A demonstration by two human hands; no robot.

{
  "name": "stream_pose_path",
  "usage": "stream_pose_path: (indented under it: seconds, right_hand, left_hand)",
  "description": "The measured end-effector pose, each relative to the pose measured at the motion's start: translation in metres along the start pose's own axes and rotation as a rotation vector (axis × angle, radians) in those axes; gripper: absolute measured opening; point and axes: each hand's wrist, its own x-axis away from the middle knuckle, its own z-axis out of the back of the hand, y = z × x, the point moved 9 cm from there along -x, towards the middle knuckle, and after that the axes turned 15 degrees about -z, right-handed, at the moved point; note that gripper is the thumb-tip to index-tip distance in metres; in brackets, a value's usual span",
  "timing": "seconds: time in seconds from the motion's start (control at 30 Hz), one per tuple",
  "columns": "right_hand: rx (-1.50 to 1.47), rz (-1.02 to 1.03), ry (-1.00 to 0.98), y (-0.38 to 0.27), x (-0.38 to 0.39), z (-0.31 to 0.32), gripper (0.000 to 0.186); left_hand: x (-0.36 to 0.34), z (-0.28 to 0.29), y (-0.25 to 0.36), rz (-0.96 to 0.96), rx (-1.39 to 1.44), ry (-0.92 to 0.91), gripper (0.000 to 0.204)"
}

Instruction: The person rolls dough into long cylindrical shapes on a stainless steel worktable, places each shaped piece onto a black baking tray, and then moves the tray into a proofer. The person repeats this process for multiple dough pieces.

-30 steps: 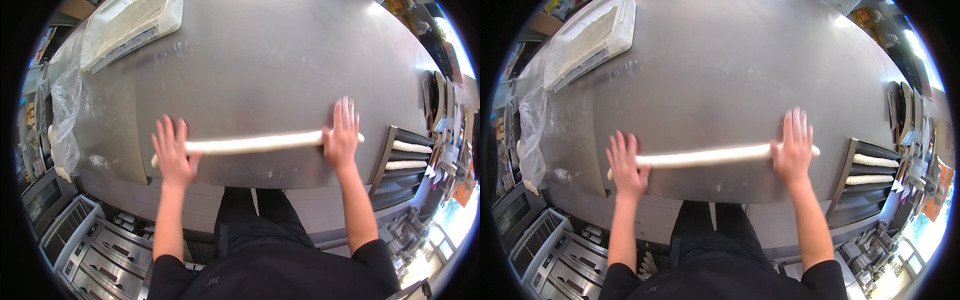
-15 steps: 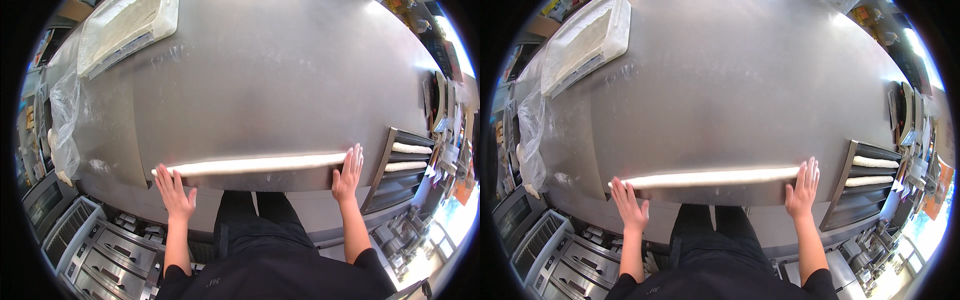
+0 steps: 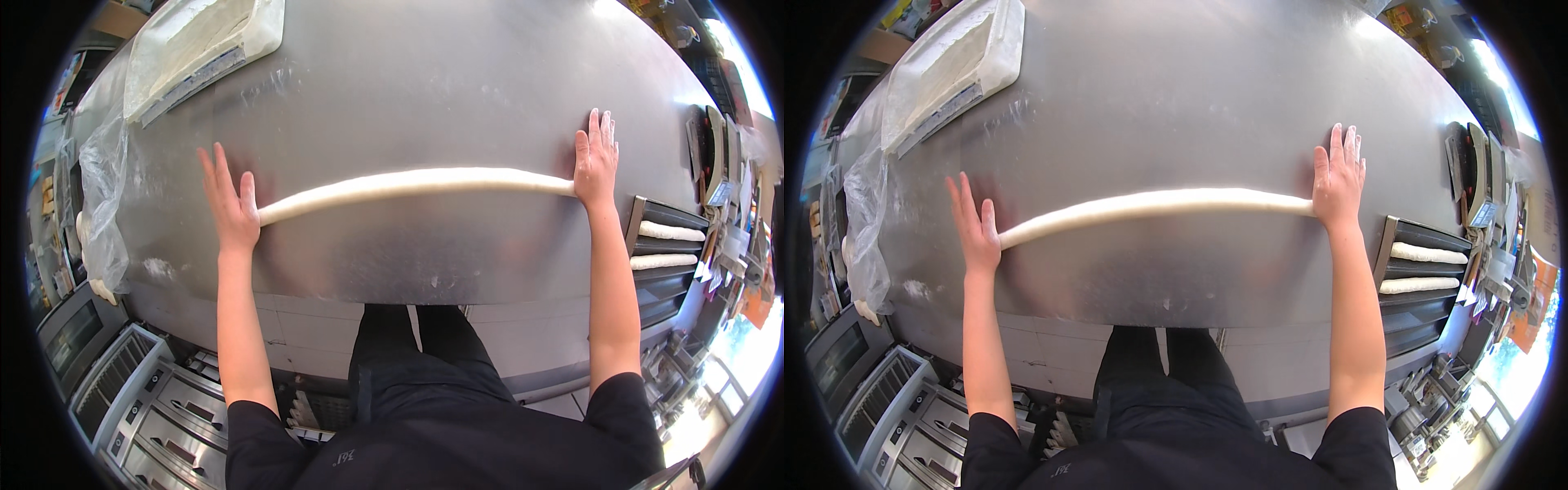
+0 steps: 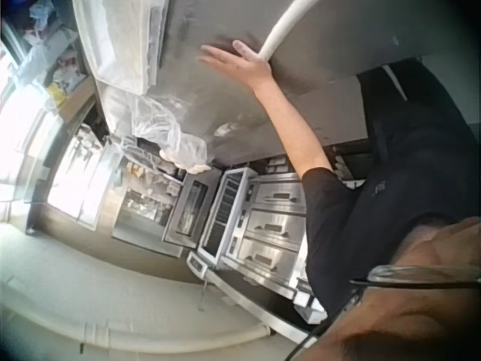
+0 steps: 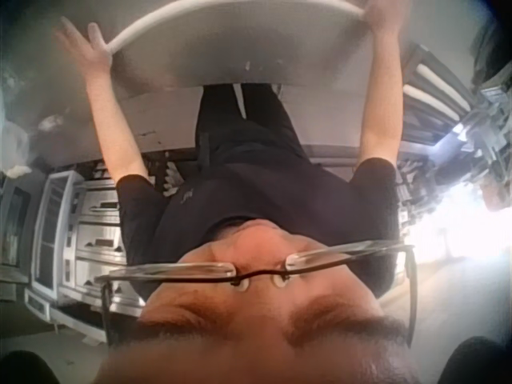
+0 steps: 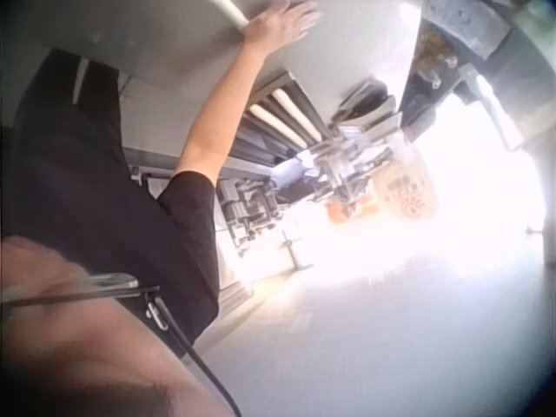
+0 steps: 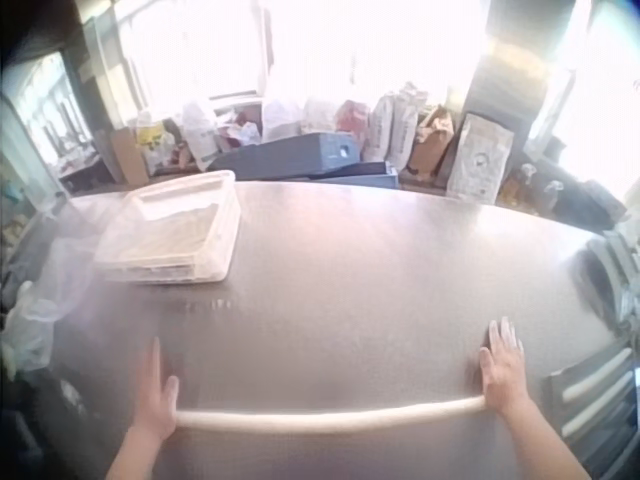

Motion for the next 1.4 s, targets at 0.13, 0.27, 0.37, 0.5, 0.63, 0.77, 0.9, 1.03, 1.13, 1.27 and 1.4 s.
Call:
stream_pose_path:
  seconds: [0.13, 0.27, 0.37, 0.5, 0.63, 0.77, 0.9, 1.03, 1.13, 1.27, 1.4]
  right_hand:
    - [-0.021, 0.042, -0.007, 0.005, 0.015, 0.000, 0.073]
    - [-0.017, 0.159, -0.031, 0.009, 0.082, 0.013, 0.071]
    - [0.018, 0.177, -0.101, 0.014, 0.129, 0.023, 0.072]
    - [0.062, 0.146, -0.136, 0.017, 0.188, 0.034, 0.079]
    - [-0.036, 0.253, -0.245, -0.032, 0.268, 0.041, 0.093]
    - [-0.383, 0.527, -0.507, -0.144, 0.324, 0.029, 0.094]
    - [-0.354, 0.534, -0.298, -0.200, 0.239, 0.001, 0.091]
    - [-0.258, 0.477, -0.261, -0.187, 0.195, -0.009, 0.084]
    - [-0.141, 0.536, -0.352, -0.152, 0.252, 0.000, 0.089]
    - [-0.016, 0.472, -0.432, -0.100, 0.317, 0.003, 0.088]
    - [-0.035, 0.383, -0.381, -0.101, 0.275, -0.003, 0.090]
  left_hand:
    - [0.016, -0.005, -0.006, -0.004, -0.119, -0.166, 0.074]
    - [0.070, 0.006, 0.020, 0.004, -0.134, -0.226, 0.079]
    - [0.103, 0.016, 0.047, 0.049, -0.139, -0.243, 0.084]
    - [0.137, 0.018, 0.112, 0.017, -0.178, -0.242, 0.092]
    - [0.164, -0.040, 0.264, -0.364, -0.049, -0.394, 0.092]
    - [0.138, -0.106, 0.374, -0.587, -0.111, -0.444, 0.075]
    - [0.040, -0.161, 0.325, -0.498, -0.298, -0.448, 0.074]
    - [0.007, -0.146, 0.290, -0.357, -0.044, -0.363, 0.081]
    - [0.070, -0.114, 0.300, -0.336, 0.050, -0.446, 0.091]
    - [0.156, -0.073, 0.317, -0.405, -0.112, -0.414, 0.098]
    - [0.125, -0.088, 0.280, -0.293, -0.017, -0.419, 0.089]
